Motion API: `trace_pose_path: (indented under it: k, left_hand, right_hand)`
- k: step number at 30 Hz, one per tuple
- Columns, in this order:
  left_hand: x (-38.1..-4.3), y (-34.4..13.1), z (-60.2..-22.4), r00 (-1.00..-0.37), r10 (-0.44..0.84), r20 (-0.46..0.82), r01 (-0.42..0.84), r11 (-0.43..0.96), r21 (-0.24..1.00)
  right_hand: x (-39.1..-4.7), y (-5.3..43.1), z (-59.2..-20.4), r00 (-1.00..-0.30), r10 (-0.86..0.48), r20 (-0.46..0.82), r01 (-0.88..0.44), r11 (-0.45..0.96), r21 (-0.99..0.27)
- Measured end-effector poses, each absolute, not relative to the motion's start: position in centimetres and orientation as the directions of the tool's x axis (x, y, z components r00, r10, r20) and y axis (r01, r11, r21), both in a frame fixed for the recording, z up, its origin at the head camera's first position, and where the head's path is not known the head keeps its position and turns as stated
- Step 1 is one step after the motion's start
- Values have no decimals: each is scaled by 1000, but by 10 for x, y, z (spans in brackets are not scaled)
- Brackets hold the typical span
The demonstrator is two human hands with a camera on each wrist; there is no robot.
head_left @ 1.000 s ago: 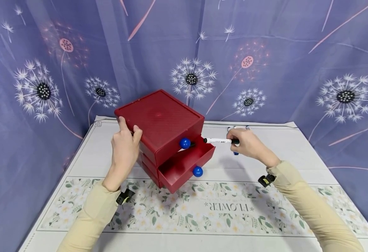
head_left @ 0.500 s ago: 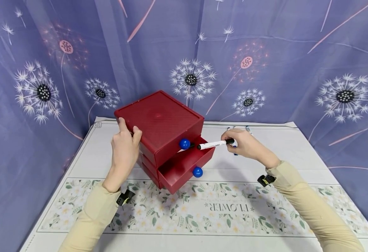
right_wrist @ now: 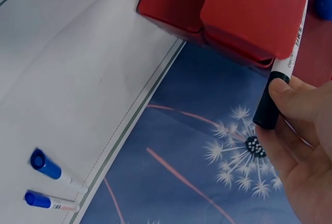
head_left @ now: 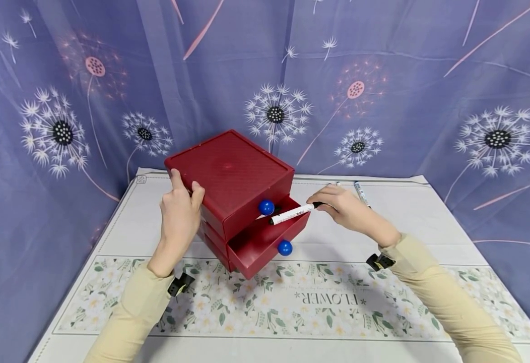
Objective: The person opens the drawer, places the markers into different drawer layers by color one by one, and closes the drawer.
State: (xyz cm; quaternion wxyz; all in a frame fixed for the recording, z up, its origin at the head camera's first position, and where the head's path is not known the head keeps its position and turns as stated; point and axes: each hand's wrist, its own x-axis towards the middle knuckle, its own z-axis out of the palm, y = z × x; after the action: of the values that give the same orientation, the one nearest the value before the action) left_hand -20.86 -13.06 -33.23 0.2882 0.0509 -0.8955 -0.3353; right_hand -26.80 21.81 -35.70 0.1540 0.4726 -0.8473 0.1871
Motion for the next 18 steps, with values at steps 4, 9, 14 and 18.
trace_pose_path:
  k: [4,9,14,18]
  left_hand:
    - [-209,-131,-332,-825,-284,489,105,773,626]
    - [-208,-131,-333,-829,-279,484,102,776,622]
    - [-209,-131,-333,-832,-273,482,106,776,622]
    - [-209,-131,-333,-825,-280,490,109,773,625]
  right_hand:
    - [-265,213,-357,-492,-748,445,-867,468,-171]
    - [-259,207,-355,-474,-775,418,-876,463,-135]
    - [-256,203,-354,-448,-796,407,-887,452,-94]
    - [-256,200,-354,-418,-811,410,-903,420,-91]
